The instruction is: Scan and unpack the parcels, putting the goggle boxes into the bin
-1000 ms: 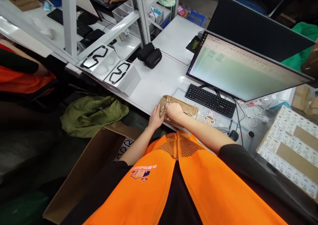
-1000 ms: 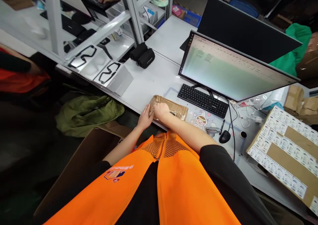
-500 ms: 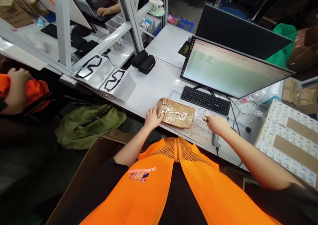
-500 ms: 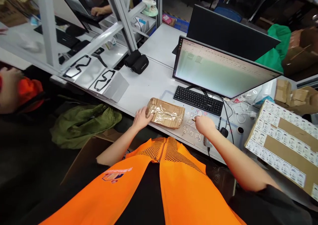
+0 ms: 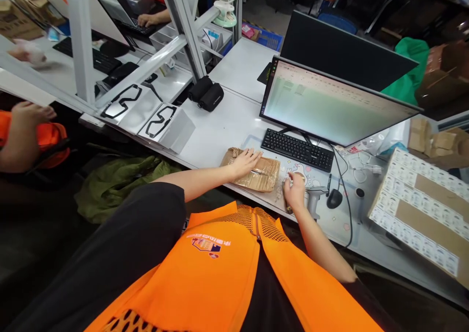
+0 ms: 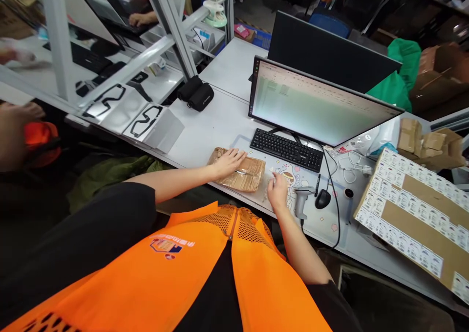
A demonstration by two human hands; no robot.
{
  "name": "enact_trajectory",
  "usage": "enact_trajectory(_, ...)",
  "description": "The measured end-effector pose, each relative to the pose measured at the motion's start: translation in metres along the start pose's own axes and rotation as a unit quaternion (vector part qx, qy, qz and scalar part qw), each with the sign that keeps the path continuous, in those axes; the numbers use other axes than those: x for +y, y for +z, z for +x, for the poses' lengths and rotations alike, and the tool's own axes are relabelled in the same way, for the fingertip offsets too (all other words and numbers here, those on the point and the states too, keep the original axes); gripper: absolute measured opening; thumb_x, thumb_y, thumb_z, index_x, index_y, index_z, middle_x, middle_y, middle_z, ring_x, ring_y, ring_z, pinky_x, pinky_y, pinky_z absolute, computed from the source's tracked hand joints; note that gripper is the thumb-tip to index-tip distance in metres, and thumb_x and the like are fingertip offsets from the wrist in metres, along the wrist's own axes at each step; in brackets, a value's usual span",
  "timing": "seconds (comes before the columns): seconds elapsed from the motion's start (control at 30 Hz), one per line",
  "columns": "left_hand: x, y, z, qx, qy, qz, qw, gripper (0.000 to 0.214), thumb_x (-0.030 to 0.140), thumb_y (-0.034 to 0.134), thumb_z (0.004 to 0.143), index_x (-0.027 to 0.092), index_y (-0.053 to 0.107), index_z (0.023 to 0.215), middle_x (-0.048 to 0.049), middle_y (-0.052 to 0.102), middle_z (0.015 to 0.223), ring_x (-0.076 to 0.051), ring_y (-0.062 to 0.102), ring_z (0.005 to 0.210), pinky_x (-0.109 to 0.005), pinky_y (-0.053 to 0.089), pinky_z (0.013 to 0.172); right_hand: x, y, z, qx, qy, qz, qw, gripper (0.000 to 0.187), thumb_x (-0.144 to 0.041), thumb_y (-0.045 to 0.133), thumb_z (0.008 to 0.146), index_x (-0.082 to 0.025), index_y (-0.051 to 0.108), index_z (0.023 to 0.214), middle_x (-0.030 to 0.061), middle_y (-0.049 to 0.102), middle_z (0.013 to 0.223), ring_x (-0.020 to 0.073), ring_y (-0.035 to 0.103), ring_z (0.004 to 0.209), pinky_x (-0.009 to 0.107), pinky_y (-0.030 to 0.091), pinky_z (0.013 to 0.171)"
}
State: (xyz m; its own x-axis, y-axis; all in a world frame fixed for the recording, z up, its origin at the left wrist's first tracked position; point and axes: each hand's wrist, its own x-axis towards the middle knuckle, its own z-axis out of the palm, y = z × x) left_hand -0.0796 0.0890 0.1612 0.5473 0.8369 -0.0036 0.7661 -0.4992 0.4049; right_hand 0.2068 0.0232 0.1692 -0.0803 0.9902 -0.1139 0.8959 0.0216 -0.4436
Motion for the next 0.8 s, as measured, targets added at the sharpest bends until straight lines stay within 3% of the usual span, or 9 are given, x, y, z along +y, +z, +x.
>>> enact_trajectory(0.1,0.006,0.003,-0.005,0.006,-0.005,0.006,1.000,0.071,0.011,0.036,0.100,0.006,0.045,0.170,-0.0271,0.054,0.166,-0.041,0.041,0.164,-0.062,0.023,0.137,-0.048,-0.002,-0.012,-0.056,-0.191,0.058,0.978,0.043,-0.028,0.042,0.112,-0.018,0.073,0.141,0.0172,0.071,0.144,0.0287,0.062,0.136,0.044,0.047,0.122)
enact_trajectory(0.17,0.007,-0.005,-0.006,-0.009,0.004,0.038,0.999,0.067,0.012,0.039,0.100,0.006,0.053,0.165,-0.0267,0.053,0.167,-0.042,0.042,0.163,-0.061,0.026,0.136,-0.074,0.004,-0.018,-0.127,-0.243,0.019,0.962,0.041,-0.029,0.052,0.110,-0.018,0.073,0.144,0.0159,0.066,0.154,0.0320,0.056,0.144,0.049,0.044,0.126)
enact_trajectory(0.27,0.006,-0.027,-0.002,-0.053,0.040,0.093,0.993,0.062,0.017,0.053,0.096,0.007,0.062,0.156,-0.0260,0.060,0.162,-0.041,0.053,0.155,-0.057,0.030,0.134,-0.091,0.011,-0.021,-0.180,-0.240,-0.069,0.952,0.045,-0.027,0.057,0.108,-0.014,0.070,0.150,0.0172,0.056,0.167,0.0382,0.046,0.154,0.056,0.038,0.128)
enact_trajectory(0.33,0.004,-0.044,0.005,-0.096,0.058,0.100,0.989,0.056,0.021,0.058,0.093,0.008,0.070,0.146,-0.0251,0.069,0.150,-0.038,0.065,0.140,-0.052,0.038,0.129,-0.091,0.010,-0.021,-0.196,-0.246,-0.096,0.944,0.044,-0.027,0.056,0.110,-0.016,0.070,0.151,0.0162,0.053,0.170,0.0374,0.043,0.156,0.055,0.038,0.128)
enact_trajectory(0.43,-0.005,-0.064,0.020,-0.166,0.031,0.030,0.985,0.041,0.025,0.058,0.093,0.018,0.082,0.125,-0.0136,0.083,0.119,-0.028,0.077,0.104,-0.037,0.055,0.104,-0.088,0.004,-0.016,-0.218,-0.250,-0.120,0.936,0.038,-0.029,0.055,0.112,-0.019,0.075,0.143,0.0156,0.049,0.173,0.0365,0.045,0.153,0.053,0.041,0.124)
enact_trajectory(0.53,-0.017,-0.073,0.032,-0.199,-0.027,-0.086,0.976,0.031,0.024,0.060,0.087,0.021,0.086,0.104,-0.0039,0.083,0.090,-0.020,0.071,0.079,-0.027,0.054,0.078,-0.090,-0.001,-0.007,-0.229,-0.234,-0.146,0.933,0.031,-0.032,0.056,0.112,-0.021,0.079,0.130,0.0164,0.047,0.173,0.0384,0.049,0.146,0.054,0.044,0.117)
enact_trajectory(0.67,-0.035,-0.076,0.038,-0.210,-0.131,-0.241,0.938,0.031,0.022,0.056,0.081,0.014,0.084,0.095,-0.0016,0.073,0.071,-0.016,0.061,0.061,-0.026,0.044,0.059,-0.092,0.000,0.004,-0.229,-0.226,-0.142,0.936,0.025,-0.028,0.064,0.107,-0.021,0.073,0.129,0.0168,0.064,0.151,0.0344,0.056,0.131,0.046,0.048,0.107)
enact_trajectory(0.73,-0.041,-0.076,0.039,-0.212,-0.164,-0.277,0.923,0.033,0.024,0.057,0.080,0.013,0.083,0.097,-0.0012,0.071,0.069,-0.016,0.058,0.057,-0.026,0.043,0.056,-0.091,0.001,0.007,-0.219,-0.209,-0.130,0.944,0.033,-0.026,0.070,0.102,-0.018,0.067,0.134,0.0170,0.067,0.142,0.0330,0.057,0.126,0.043,0.048,0.106)
enact_trajectory(0.8,-0.042,-0.076,0.038,-0.214,-0.171,-0.283,0.919,0.031,0.026,0.059,0.080,0.013,0.083,0.096,-0.0012,0.070,0.068,-0.016,0.059,0.057,-0.026,0.043,0.057,-0.089,-0.001,0.009,-0.204,-0.196,-0.114,0.952,0.054,-0.024,0.076,0.096,-0.015,0.059,0.146,0.0178,0.066,0.142,0.0331,0.057,0.127,0.043,0.047,0.107)
